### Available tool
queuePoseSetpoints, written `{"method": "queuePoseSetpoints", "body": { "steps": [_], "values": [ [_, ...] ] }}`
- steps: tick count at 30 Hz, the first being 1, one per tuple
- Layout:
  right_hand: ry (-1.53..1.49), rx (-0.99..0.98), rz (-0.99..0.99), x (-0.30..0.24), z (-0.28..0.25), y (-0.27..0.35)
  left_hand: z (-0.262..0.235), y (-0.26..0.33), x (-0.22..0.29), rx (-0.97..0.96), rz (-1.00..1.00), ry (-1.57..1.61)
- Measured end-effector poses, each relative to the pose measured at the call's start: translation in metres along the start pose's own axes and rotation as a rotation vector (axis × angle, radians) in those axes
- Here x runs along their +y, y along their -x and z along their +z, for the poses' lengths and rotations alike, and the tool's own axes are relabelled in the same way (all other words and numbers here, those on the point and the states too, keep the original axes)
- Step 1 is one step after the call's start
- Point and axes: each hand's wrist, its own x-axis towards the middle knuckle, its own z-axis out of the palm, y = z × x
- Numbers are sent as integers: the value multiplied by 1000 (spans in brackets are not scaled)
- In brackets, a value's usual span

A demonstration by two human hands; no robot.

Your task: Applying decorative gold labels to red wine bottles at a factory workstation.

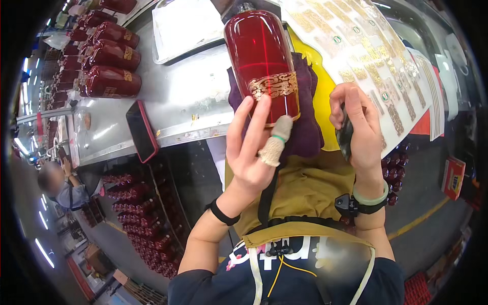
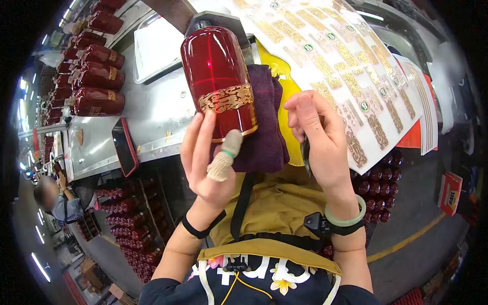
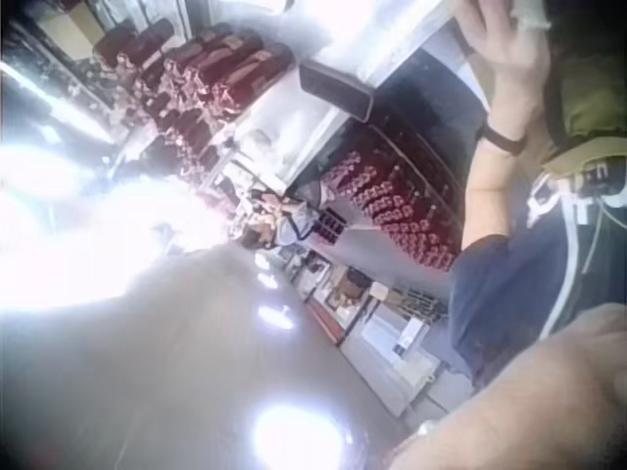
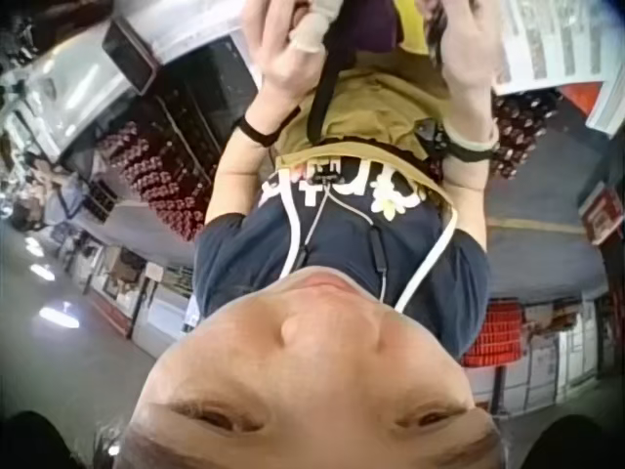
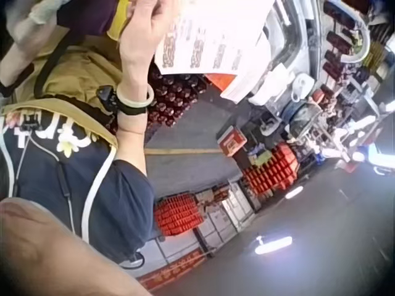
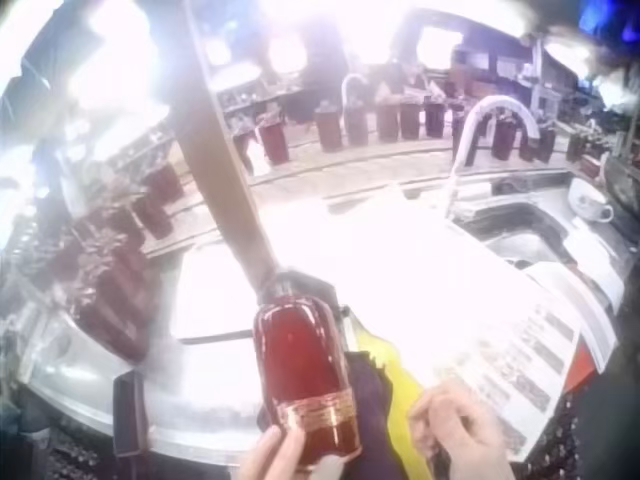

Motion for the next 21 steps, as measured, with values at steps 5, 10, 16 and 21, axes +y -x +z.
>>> {"method": "queuePoseSetpoints", "body": {
  "steps": [5, 10, 16, 21],
  "values": [
    [-25, 5, -21, 1, 1, 2, 1, -10, -7, 144, -189, 167],
    [2, 41, -42, -4, -11, 6, -10, 3, -26, -45, -352, 299],
    [22, 53, -65, -3, -4, 5, -14, 1, -38, -76, -317, 260],
    [9, 31, -52, -2, 1, 3, -18, 4, -47, -184, -319, 287]
  ]
}}
